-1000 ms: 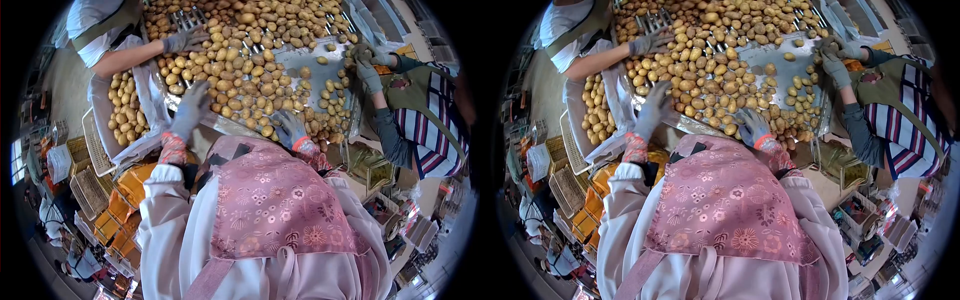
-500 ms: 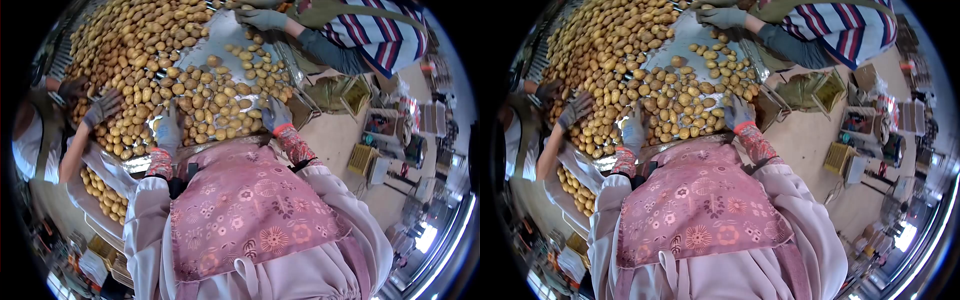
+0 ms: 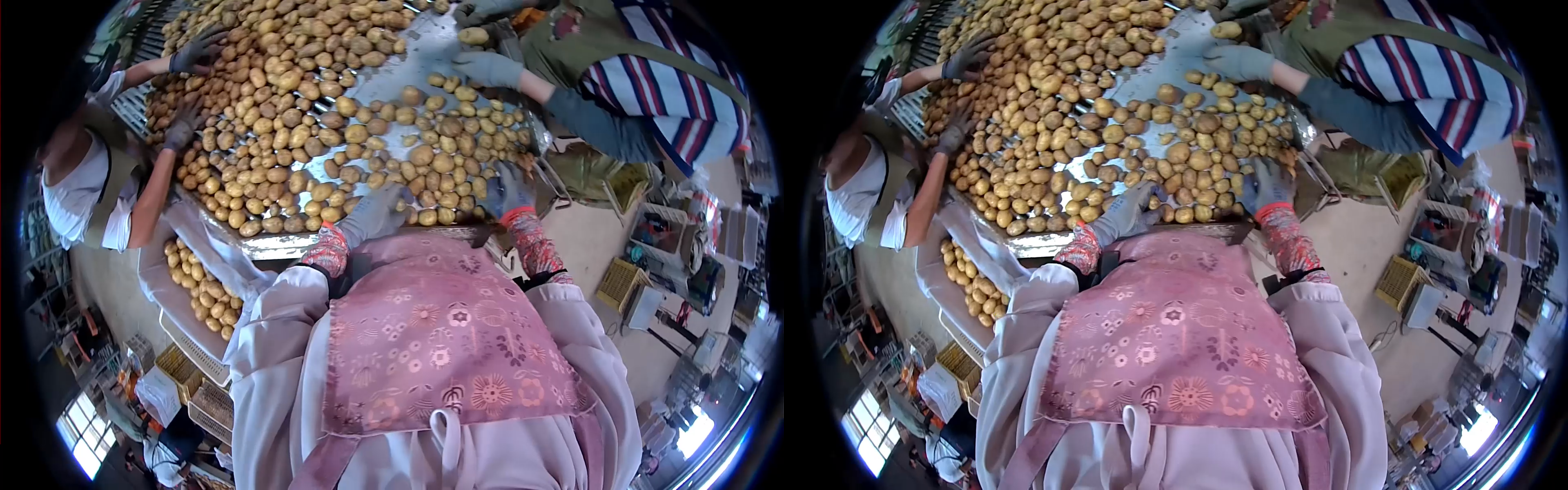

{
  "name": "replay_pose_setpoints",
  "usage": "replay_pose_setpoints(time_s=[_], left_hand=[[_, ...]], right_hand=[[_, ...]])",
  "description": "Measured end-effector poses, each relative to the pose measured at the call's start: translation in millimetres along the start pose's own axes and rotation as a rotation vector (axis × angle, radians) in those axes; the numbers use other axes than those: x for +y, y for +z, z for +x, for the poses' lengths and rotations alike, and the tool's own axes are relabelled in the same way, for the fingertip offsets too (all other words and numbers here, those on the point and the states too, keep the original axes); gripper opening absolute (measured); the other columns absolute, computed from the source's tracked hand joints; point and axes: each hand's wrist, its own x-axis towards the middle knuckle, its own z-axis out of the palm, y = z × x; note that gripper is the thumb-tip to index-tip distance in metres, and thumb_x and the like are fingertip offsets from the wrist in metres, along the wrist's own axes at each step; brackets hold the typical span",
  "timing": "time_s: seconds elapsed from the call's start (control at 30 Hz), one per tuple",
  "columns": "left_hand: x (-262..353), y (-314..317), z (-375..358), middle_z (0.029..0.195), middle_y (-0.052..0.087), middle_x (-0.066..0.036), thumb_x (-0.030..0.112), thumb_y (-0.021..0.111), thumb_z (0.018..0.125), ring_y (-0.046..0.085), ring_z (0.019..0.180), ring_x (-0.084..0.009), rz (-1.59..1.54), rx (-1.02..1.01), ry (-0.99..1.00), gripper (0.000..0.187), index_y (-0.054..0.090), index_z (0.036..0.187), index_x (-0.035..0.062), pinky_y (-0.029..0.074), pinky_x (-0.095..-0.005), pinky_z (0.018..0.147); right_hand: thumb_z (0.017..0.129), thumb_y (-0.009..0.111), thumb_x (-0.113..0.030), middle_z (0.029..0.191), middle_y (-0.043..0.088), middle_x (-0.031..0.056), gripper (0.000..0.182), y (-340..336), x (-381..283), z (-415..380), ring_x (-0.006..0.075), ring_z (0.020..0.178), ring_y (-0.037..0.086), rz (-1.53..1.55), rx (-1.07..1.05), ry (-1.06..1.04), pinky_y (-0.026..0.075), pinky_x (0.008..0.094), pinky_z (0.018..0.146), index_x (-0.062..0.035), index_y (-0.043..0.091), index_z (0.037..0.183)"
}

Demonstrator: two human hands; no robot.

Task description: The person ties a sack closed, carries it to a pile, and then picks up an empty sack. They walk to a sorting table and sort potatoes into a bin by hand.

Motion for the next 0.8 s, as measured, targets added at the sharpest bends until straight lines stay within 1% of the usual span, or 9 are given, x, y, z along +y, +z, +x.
replay_pose_setpoints(time_s=[0.07, 0.2, 0.37, 0.43, 0.47, 0.53, 0.63, 0.67, 0.8], left_hand=[[9, -17, -9, 0.1, 0.065, -0.018, 0.018, 0.067, 0.083, 0.061, 0.097, -0.0406, 0.066, 0.037, -0.273, 0.03, 0.058, 0.11, 0.0066, 0.048, -0.0447, 0.084], [-18, -24, -23, 0.112, 0.062, -0.025, 0.031, 0.067, 0.086, 0.061, 0.105, -0.0397, -0.146, 0.165, -0.403, 0.045, 0.057, 0.117, 0.0007, 0.048, -0.0427, 0.09], [-21, -91, -44, 0.115, 0.066, -0.011, 0.029, 0.061, 0.095, 0.062, 0.105, -0.0216, -0.47, 0.073, -0.381, 0.042, 0.056, 0.129, 0.0038, 0.049, -0.0321, 0.092], [-85, -95, -51, 0.121, 0.062, -0.014, 0.025, 0.06, 0.095, 0.059, 0.11, -0.0236, -0.784, 0.402, -0.393, 0.042, 0.054, 0.131, 0.0049, 0.048, -0.0318, 0.094], [-54, -133, -40, 0.13, 0.055, -0.02, 0.026, 0.059, 0.094, 0.056, 0.118, -0.0279, 0.045, 0.389, -0.455, 0.047, 0.049, 0.135, 0.0053, 0.046, -0.0351, 0.099], [-66, -148, -29, 0.134, 0.049, -0.025, 0.035, 0.062, 0.091, 0.053, 0.119, -0.0368, 0.347, 0.538, -0.322, 0.058, 0.045, 0.14, 0.0085, 0.045, -0.0407, 0.101], [-71, -151, 2, 0.139, 0.044, -0.026, 0.045, 0.064, 0.086, 0.052, 0.118, -0.0443, 0.566, 0.163, -0.638, 0.07, 0.042, 0.143, 0.0115, 0.043, -0.0443, 0.103], [-66, -146, 16, 0.139, 0.043, -0.028, 0.052, 0.067, 0.081, 0.05, 0.119, -0.0487, 0.569, 0.183, -0.693, 0.08, 0.038, 0.146, 0.0141, 0.043, -0.0458, 0.102], [-59, -119, 46, 0.129, 0.051, -0.03, 0.054, 0.067, 0.083, 0.059, 0.109, -0.0457, 0.33, 0.063, -0.595, 0.075, 0.047, 0.134, 0.0035, 0.049, -0.0468, 0.094]], right_hand=[[0.082, 0.063, -0.026, 0.133, 0.054, 0.0167, 0.048, 17, -39, 7, 0.0409, 0.12, 0.05, 0.21, -0.026, -0.241, 0.044, 0.0486, 0.097, -0.0205, 0.056, 0.13], [0.083, 0.065, -0.033, 0.141, 0.049, 0.0124, 0.056, 22, -64, 4, 0.0365, 0.124, 0.05, 0.017, -0.247, -0.464, 0.04, 0.0507, 0.102, -0.0275, 0.051, 0.137], [0.083, 0.063, -0.033, 0.138, 0.052, 0.0066, 0.053, 7, 8, 7, 0.0313, 0.124, 0.051, -0.127, -0.126, -0.376, 0.038, 0.051, 0.103, -0.0225, 0.055, 0.135], [0.084, 0.063, -0.033, 0.137, 0.053, 0.0063, 0.053, 4, 29, 5, 0.0315, 0.124, 0.051, -0.14, -0.139, -0.254, 0.038, 0.0515, 0.103, -0.0202, 0.054, 0.135], [0.083, 0.063, -0.032, 0.137, 0.053, 0.0087, 0.053, 5, 39, 5, 0.0331, 0.125, 0.05, -0.13, -0.156, -0.148, 0.04, 0.0494, 0.103, -0.0177, 0.055, 0.134], [0.083, 0.064, -0.031, 0.137, 0.053, 0.0111, 0.052, 7, 37, 2, 0.0347, 0.125, 0.05, -0.121, -0.169, -0.037, 0.041, 0.0474, 0.102, -0.0153, 0.055, 0.132], [0.083, 0.061, -0.032, 0.139, 0.048, 0.0167, 0.047, 24, 1, -5, 0.0361, 0.127, 0.047, 0.121, -0.074, 0.051, 0.044, 0.0514, 0.099, -0.0199, 0.057, 0.128], [0.081, 0.064, -0.036, 0.138, 0.049, 0.017, 0.055, 37, -4, -13, 0.0364, 0.127, 0.047, -0.035, -0.132, -0.014, 0.044, 0.049, 0.099, -0.0188, 0.054, 0.132], [0.082, 0.064, -0.037, 0.14, 0.048, 0.0148, 0.056, 30, -26, -38, 0.0361, 0.127, 0.048, 0.014, -0.21, -0.204, 0.042, 0.0473, 0.101, -0.0228, 0.052, 0.135]])
